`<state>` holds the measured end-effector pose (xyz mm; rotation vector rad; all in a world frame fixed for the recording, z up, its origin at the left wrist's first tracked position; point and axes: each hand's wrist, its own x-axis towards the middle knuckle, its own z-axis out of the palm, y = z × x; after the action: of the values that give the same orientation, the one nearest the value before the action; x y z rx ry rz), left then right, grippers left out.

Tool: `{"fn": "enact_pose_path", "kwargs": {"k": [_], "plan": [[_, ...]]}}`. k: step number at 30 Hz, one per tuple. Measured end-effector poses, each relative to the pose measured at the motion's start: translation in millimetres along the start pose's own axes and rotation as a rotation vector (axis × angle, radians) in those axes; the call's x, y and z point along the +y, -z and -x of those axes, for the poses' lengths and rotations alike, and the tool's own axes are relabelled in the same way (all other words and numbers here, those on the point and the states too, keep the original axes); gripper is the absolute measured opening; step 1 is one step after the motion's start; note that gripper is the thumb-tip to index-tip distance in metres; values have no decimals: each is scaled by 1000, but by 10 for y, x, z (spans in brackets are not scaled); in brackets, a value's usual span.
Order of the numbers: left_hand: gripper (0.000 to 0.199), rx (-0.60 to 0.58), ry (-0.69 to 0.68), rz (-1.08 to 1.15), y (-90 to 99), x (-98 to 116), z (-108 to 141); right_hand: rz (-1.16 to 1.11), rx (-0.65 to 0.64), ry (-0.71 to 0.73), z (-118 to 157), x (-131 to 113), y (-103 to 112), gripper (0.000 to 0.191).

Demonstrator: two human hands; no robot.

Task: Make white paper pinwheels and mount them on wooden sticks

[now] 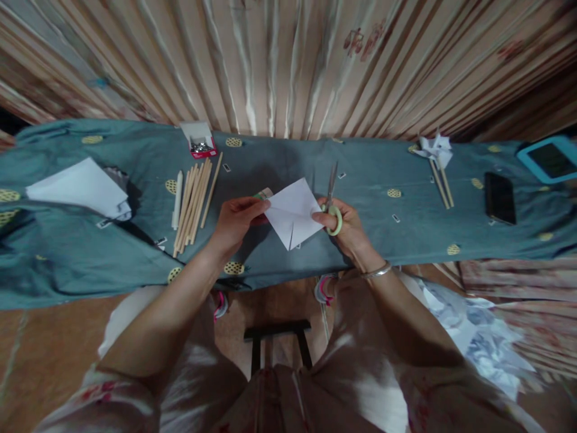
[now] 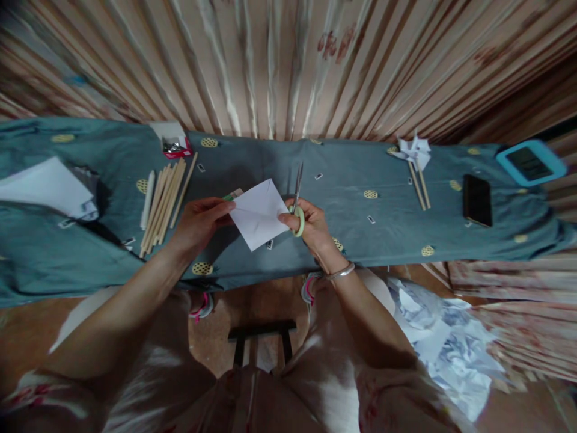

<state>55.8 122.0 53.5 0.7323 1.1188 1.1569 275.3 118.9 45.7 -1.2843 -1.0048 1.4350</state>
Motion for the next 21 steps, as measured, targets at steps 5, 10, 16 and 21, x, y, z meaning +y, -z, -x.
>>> {"fn": "enact_pose_path", "kwargs": {"k": [5, 10, 16, 21], "plan": [[49, -98, 28, 170, -113, -64, 61, -56, 144, 12, -30, 24, -46, 34], [45, -233, 42, 80, -276, -340, 192, -98, 136, -9, -15, 68, -156, 36], [37, -63, 53, 116, -357, -432, 174, -67, 60, -50, 41, 105, -287, 43], [32, -10, 64, 173, -319, -374, 131, -3, -46, -30, 90, 101, -326, 47]]}}
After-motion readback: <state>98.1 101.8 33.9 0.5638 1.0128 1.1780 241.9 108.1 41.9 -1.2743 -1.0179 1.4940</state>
